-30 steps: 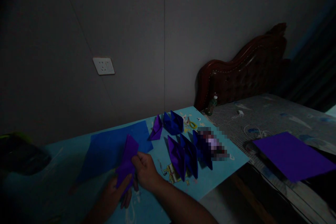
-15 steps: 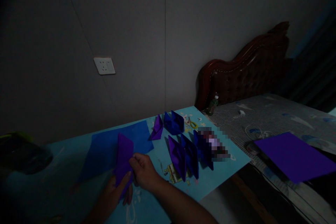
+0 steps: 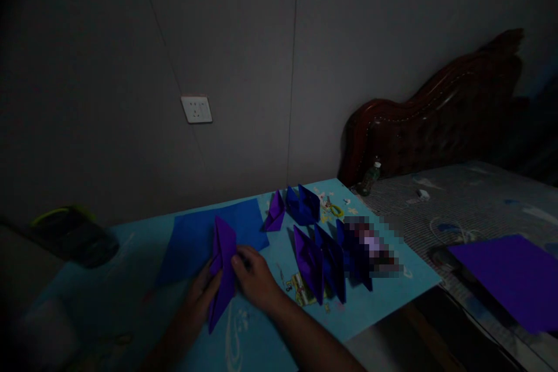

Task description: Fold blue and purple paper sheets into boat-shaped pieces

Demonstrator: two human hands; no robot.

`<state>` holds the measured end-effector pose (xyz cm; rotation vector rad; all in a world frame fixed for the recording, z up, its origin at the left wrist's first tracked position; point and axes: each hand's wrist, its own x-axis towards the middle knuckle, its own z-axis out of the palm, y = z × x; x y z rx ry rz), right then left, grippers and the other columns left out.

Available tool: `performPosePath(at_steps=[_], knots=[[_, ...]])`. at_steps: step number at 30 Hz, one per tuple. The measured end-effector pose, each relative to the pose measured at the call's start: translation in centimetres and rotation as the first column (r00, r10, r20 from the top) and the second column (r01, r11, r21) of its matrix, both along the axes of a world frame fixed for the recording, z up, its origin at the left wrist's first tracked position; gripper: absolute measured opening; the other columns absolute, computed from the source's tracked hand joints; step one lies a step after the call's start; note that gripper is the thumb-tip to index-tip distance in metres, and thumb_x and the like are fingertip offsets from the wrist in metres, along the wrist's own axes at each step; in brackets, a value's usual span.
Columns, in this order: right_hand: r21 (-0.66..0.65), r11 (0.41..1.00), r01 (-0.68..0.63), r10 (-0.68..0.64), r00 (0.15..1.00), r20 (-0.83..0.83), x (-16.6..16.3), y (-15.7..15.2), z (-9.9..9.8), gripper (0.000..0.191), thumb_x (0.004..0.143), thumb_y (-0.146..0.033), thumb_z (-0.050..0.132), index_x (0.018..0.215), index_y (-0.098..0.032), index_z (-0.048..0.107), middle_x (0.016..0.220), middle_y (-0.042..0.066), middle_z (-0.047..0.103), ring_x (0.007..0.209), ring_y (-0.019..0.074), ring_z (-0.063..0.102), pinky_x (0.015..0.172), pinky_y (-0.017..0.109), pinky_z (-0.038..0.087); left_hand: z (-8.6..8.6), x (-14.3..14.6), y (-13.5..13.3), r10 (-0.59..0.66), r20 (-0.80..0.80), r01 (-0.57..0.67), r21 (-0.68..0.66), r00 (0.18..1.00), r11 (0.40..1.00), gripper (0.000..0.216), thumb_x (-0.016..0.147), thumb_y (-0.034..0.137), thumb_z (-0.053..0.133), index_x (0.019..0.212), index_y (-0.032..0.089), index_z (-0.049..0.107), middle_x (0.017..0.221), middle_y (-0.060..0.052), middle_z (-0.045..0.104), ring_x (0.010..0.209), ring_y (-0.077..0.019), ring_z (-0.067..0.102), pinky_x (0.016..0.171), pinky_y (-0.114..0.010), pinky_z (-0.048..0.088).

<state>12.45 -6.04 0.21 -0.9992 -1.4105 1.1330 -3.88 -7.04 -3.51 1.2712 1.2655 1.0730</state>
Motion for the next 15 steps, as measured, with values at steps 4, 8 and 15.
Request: performPosePath(at_steps=[4,8,15], knots=[[0.021,0.991,0.129,-0.13,0.975,0.18,0.4,-0.3,0.4,0.052,0.094,-0.052,0.05,0.129,-0.016,0.061,0.128,0.014,0.065,0.118,0.0268,0.06,0.102,0.043,0.044,1.2,0.9,0.6,-0.001,-0.079,0.005,0.046,0.997,0.999,0.062,0.086,0.051,0.057,0.138,0.02,0.043,0.141,-0.012,0.055,0.132,-0.0257,0.05,0.113,-0.042,0.035],[-0.005,0.99,0.138,-0.131,0.949,0.286,0.3,-0.6,0.6,0.053,0.092,-0.047,0.053,0.134,-0.015,0.058,0.115,0.013,0.072,0.09,0.0242,0.069,0.081,0.038,0.054,0.7,0.9,0.5,-0.008,-0.116,0.024,0.141,0.993,0.99,0.061,0.088,0.044,0.057,0.14,0.02,0.037,0.143,-0.013,0.053,0.134,-0.0241,0.048,0.112,-0.04,0.037],[0.02,0.994,0.111,-0.111,0.934,0.339,0.0,-0.8,0.7,0.049,0.09,-0.034,0.055,0.136,-0.017,0.056,0.105,0.008,0.075,0.073,0.0189,0.068,0.07,0.032,0.055,2.0,1.3,-0.1,0.001,-0.204,0.039,0.191,0.979,0.981,0.058,0.083,0.035,0.059,0.136,0.019,0.042,0.136,-0.014,0.059,0.126,-0.0266,0.056,0.106,-0.042,0.044]])
